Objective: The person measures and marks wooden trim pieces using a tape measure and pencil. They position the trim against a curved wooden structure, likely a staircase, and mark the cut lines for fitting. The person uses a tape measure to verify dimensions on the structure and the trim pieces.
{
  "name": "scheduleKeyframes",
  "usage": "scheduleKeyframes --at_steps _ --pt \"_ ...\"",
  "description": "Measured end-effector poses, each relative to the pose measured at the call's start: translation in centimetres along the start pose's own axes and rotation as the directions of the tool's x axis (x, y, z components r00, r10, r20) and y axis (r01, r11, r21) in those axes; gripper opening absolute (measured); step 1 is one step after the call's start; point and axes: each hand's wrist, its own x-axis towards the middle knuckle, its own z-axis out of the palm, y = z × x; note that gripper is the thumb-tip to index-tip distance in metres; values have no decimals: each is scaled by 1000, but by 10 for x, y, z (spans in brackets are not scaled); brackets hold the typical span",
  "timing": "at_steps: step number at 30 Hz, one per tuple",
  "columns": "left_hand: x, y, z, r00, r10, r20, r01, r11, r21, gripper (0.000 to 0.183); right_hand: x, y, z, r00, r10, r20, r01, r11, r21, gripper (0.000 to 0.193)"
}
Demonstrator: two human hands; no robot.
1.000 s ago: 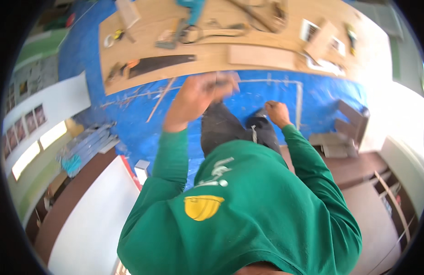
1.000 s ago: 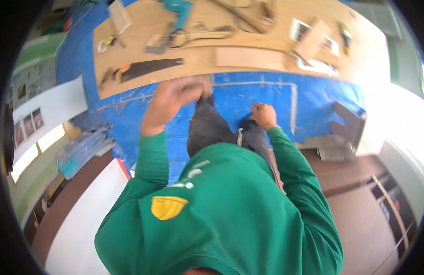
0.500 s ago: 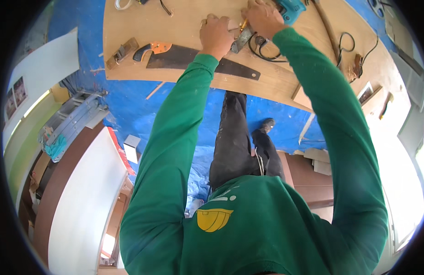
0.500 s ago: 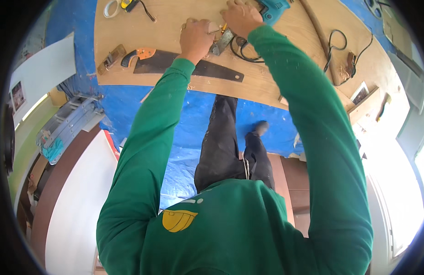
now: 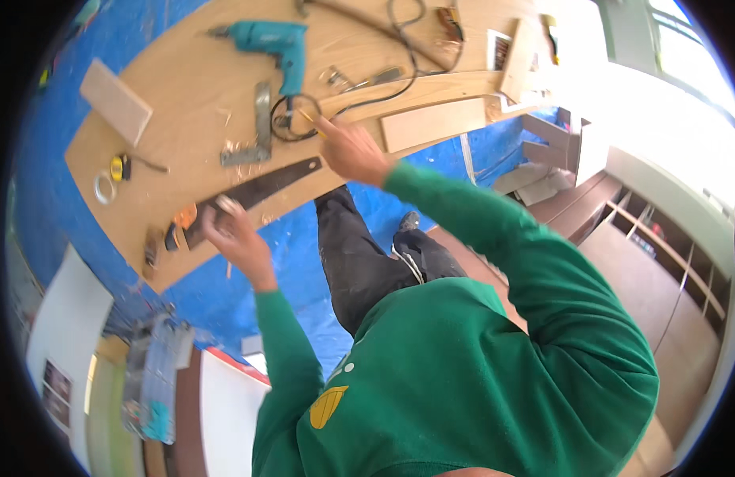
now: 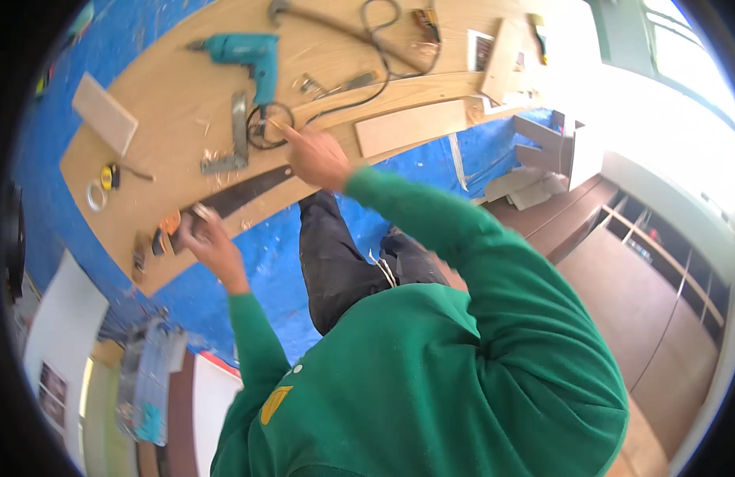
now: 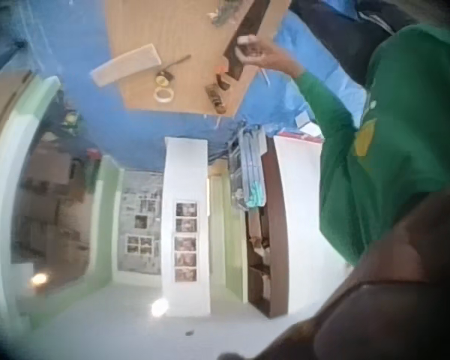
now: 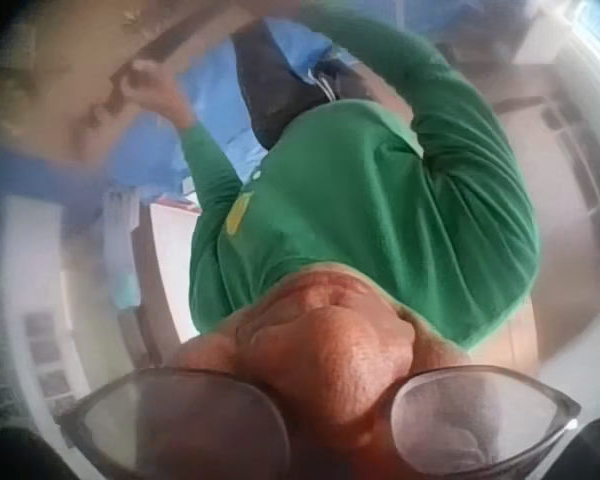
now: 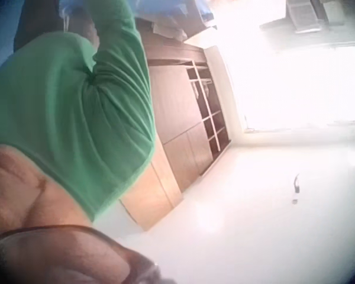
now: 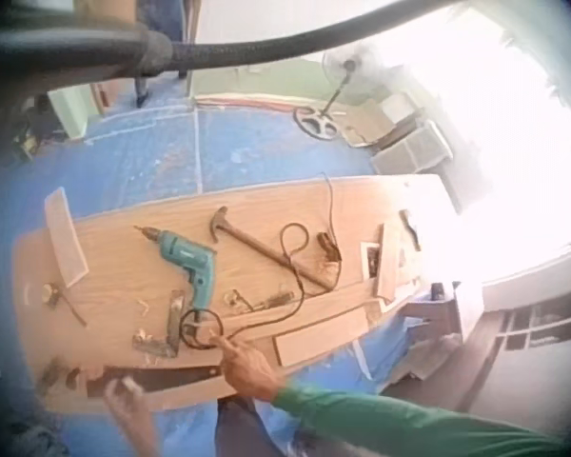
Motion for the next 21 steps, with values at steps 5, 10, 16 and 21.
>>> scheduleKeyframes --at_steps 5,10,16,21 --pt "-111 6 2 857 -203 473 107 969 221 44 -202 29 -106 806 546 230 -562 582 588 33" --pt "-122 28 47 617 -167 769 -195 914 355 58 -326 -42 -296 968 246 -53 -96 555 826 61" --pt "-152 100 89 565 0 825 -516 780 353 47 -467 -11 -382 888 -248 -387 457 567 686 61" --pt "-186 92 137 336 -43 941 -712 642 284 51 -600 40 -406 787 -208 -580 567 614 549 62"
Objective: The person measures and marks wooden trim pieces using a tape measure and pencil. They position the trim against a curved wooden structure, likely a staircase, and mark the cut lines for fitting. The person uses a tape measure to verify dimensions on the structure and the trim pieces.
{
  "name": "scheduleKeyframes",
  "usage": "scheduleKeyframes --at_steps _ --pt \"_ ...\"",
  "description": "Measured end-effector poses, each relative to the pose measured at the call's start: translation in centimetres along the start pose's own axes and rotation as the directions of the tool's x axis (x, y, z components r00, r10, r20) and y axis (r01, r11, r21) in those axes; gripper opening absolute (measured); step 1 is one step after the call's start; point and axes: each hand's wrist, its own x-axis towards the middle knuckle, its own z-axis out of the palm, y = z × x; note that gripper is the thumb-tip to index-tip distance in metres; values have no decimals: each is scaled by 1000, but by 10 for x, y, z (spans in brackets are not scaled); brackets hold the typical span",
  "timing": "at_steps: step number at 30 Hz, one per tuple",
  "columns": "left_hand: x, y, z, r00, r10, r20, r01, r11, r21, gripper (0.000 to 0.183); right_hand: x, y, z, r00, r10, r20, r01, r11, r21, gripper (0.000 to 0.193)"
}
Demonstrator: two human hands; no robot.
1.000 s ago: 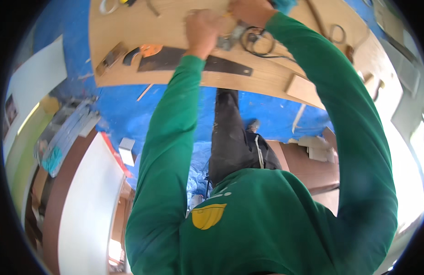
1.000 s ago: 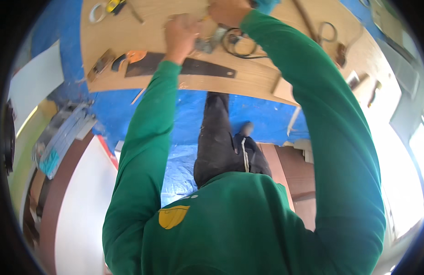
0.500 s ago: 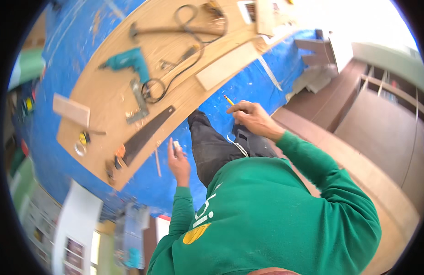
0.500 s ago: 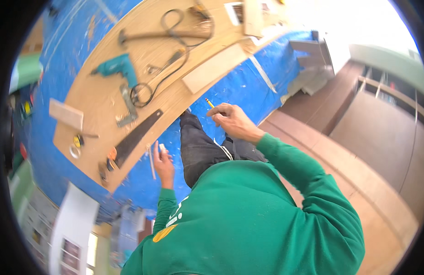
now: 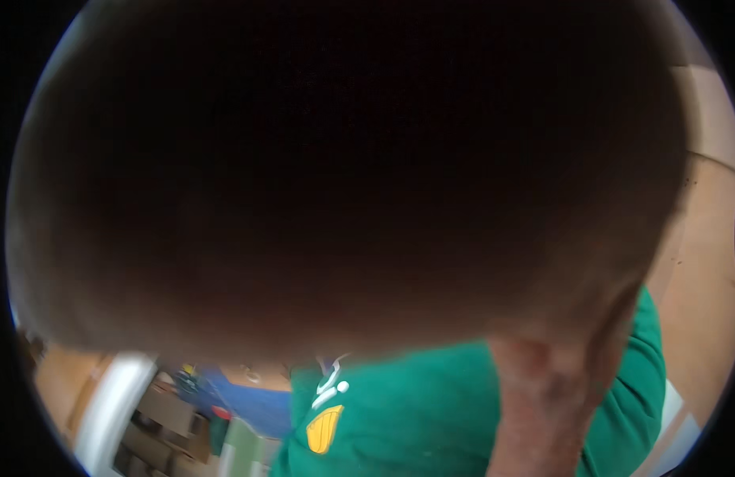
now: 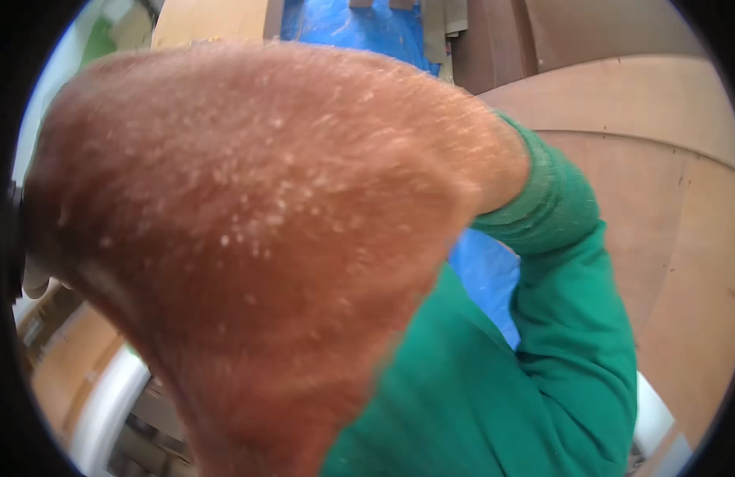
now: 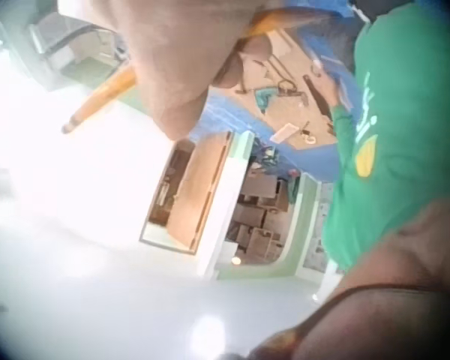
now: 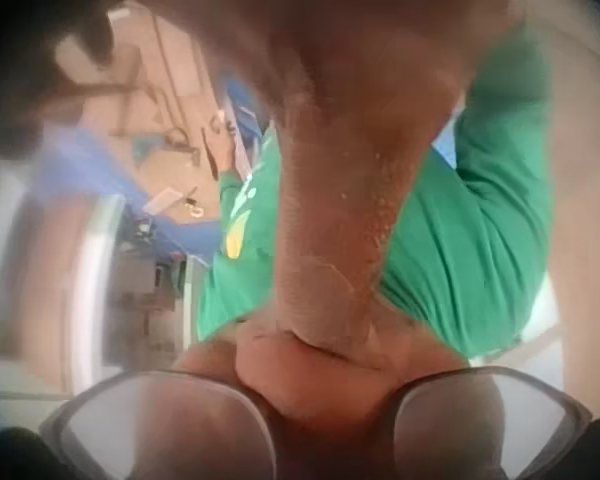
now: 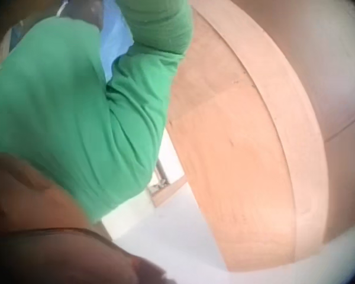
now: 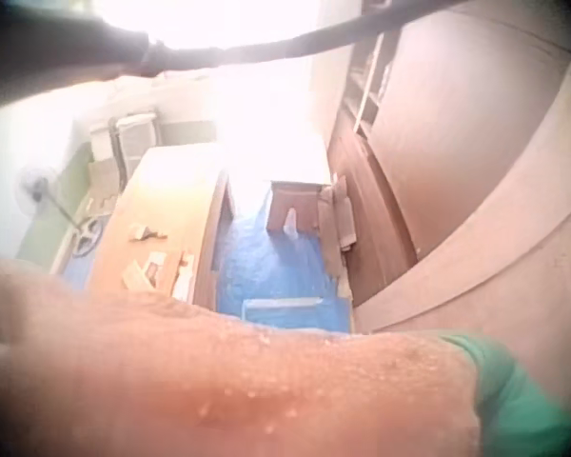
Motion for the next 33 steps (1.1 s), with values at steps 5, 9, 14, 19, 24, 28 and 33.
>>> scheduleKeyframes --at_steps 5,9,14,19,24,28,33 --pt "17 107 8 956 -237 174 256 963 -90 67 -68 -15 -73 992 -68 -106 59 995 -84 63" --pt "86 151 26 976 36 216 -17 996 -87 58 -104 -22 -116 963 -68 -260 27 987 -157 64" --pt "162 257 44 868 -139 477 247 954 -170 53 -152 54 -144 706 126 -696 -335 927 -171 65" --pt "223 376 134 573 299 764 -407 912 -51 45 -234 252 -31 98 549 -830 -948 304 89 49" --pt "268 412 201 304 264 915 -750 659 59 41 -245 325 49 -163 419 -893 -913 279 297 25" --pt "295 466 248 210 68 975 -877 454 157 45 -226 343 38 -496 366 -788 -638 462 616 14" --pt "306 530 273 154 79 985 -951 284 126 49 -201 322 16 -563 450 -693 -329 647 687 21"
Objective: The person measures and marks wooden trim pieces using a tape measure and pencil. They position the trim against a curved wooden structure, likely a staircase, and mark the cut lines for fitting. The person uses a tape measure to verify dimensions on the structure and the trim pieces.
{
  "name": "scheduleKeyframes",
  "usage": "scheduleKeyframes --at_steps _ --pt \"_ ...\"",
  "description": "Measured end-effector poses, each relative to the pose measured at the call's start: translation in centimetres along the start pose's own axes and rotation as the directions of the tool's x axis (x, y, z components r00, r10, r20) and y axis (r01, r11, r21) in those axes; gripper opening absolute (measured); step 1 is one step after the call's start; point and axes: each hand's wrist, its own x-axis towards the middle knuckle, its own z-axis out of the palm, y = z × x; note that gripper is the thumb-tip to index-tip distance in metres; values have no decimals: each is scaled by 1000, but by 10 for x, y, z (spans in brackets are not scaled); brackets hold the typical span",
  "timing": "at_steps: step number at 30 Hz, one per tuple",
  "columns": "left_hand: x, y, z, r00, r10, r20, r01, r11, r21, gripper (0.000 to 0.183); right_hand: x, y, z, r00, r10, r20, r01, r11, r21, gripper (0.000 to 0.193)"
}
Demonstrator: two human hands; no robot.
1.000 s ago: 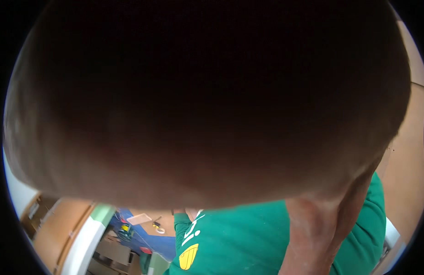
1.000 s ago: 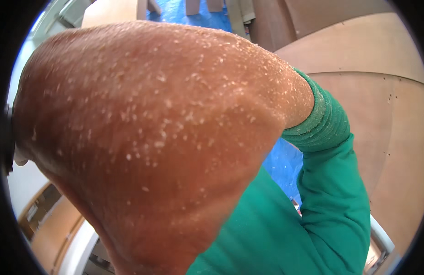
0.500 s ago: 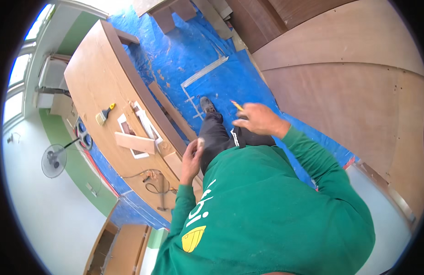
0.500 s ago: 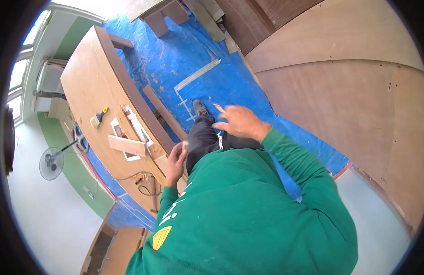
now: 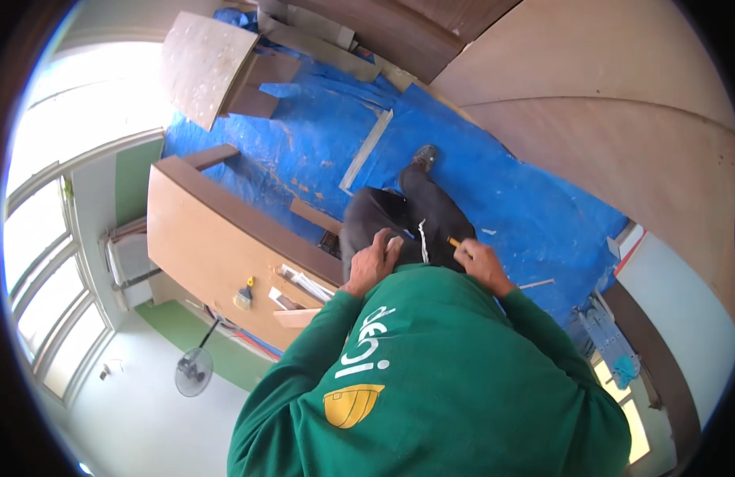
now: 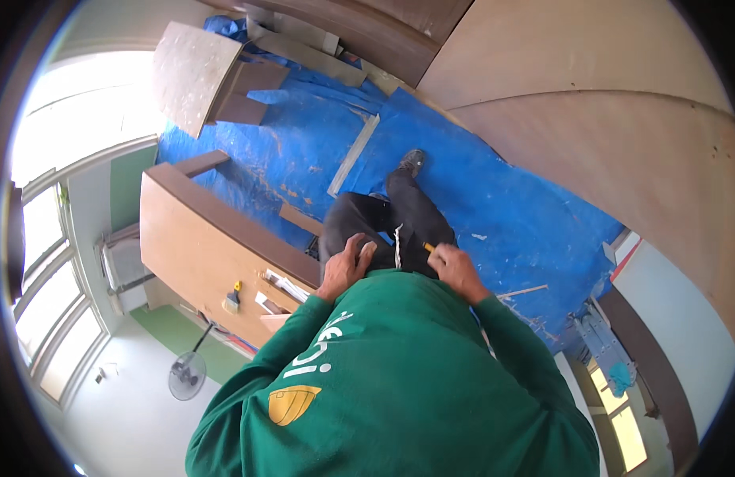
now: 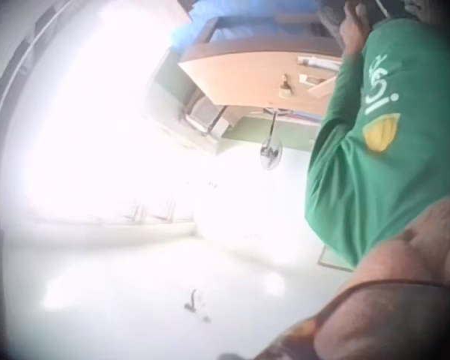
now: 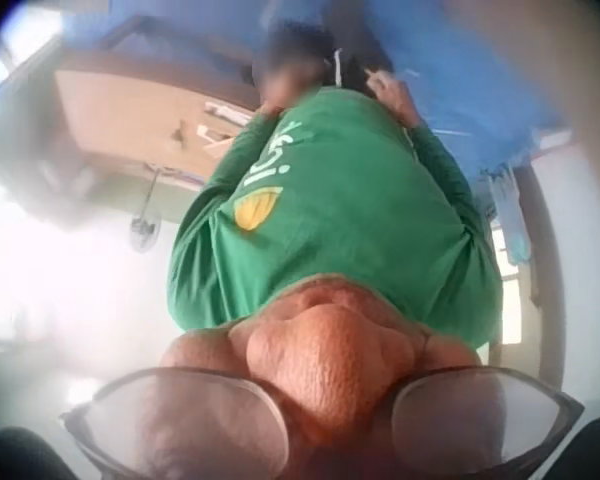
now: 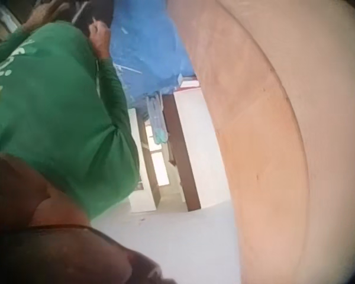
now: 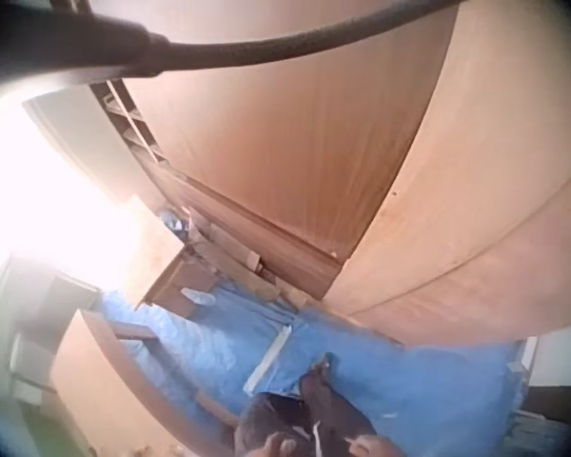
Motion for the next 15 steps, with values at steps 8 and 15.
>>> scheduleKeyframes --at_steps 8,15 --pt "15 28 -119 995 1 103 38 926 -375 61 4 -74 -6 989 113 96 -126 981 148 19" --pt "152 72 -175 897 -46 440 335 720 -608 52 115 -170 13 932 56 -357 16 981 194 52"
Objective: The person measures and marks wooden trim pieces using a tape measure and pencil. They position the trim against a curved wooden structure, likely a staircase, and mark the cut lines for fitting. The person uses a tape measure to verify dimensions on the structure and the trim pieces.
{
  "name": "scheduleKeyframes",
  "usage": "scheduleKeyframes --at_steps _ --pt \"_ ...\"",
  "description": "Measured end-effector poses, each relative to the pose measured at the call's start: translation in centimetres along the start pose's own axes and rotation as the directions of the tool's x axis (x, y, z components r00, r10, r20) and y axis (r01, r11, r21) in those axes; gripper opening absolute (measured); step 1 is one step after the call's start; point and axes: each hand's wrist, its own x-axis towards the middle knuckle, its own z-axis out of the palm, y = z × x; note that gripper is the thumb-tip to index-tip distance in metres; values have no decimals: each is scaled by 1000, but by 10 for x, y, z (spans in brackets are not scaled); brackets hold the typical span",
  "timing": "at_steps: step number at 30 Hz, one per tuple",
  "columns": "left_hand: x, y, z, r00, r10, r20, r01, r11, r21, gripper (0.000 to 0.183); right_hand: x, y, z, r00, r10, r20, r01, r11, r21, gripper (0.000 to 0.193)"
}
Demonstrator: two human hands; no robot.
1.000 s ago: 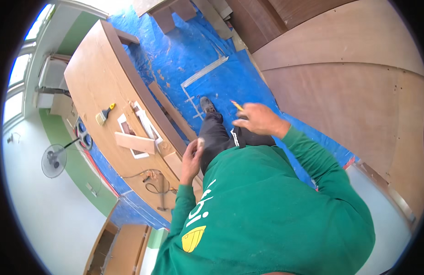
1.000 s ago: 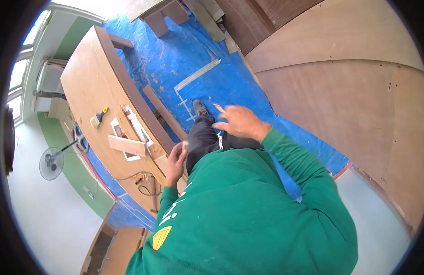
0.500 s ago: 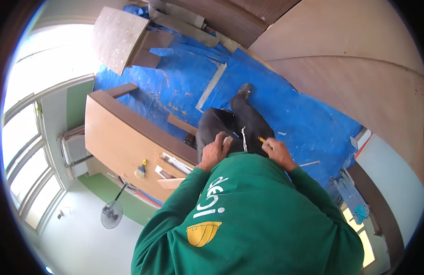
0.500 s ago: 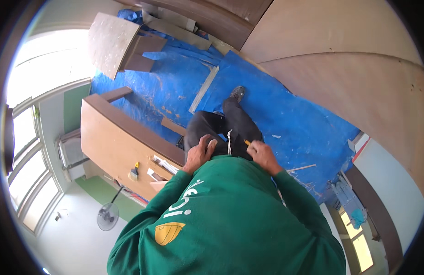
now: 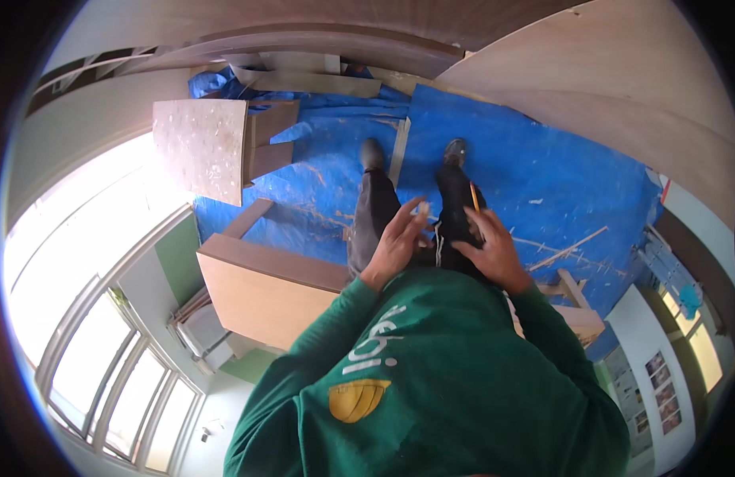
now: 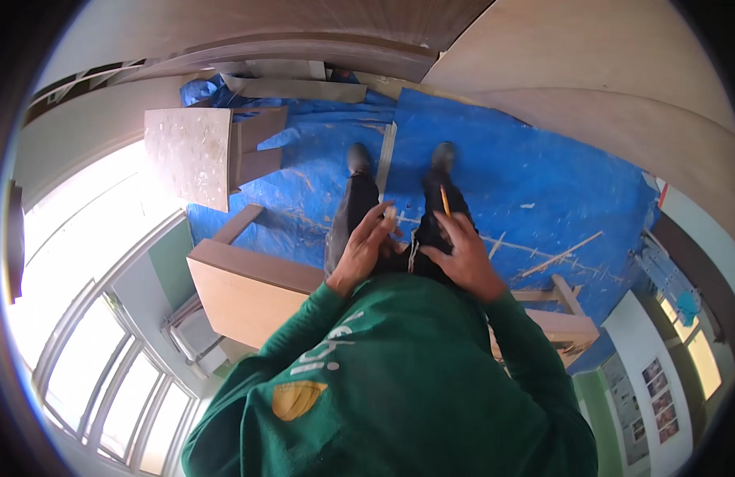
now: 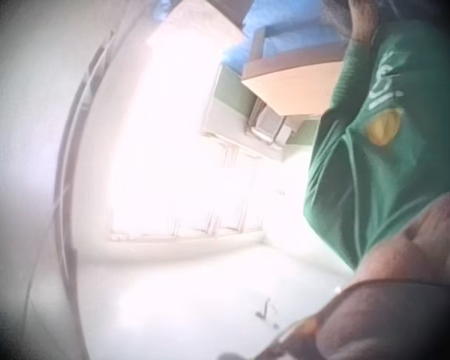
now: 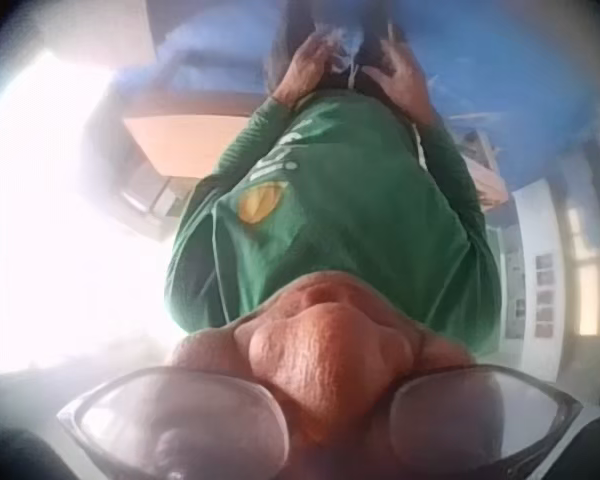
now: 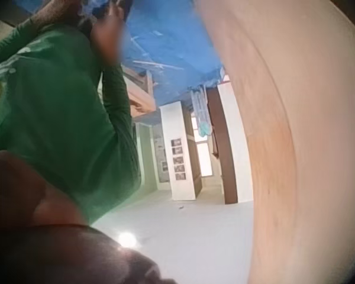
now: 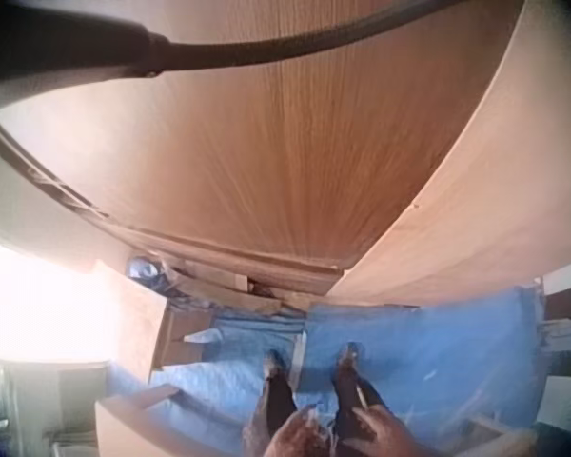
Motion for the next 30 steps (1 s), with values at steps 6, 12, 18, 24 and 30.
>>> scheduleKeyframes --at_steps 6,12,18,24,30 --pt "89 31 -30 964 126 235 -192 939 285 40 86 0 57 987 -16 -159 55 968 244 60" --pt "170 88 -57 830 286 478 -540 627 562 72 150 42 58 939 -132 -318 203 958 201 57" --pt "273 114 -79 693 368 620 -659 673 336 69 247 95 78 811 -274 -516 416 891 180 65" --pt "342 157 -92 332 594 733 -929 69 364 62 295 141 90 623 -410 -666 571 820 28 49" --pt "425 192 -88 12 606 795 -843 -422 334 48 302 228 150 724 -268 -635 440 889 127 27"
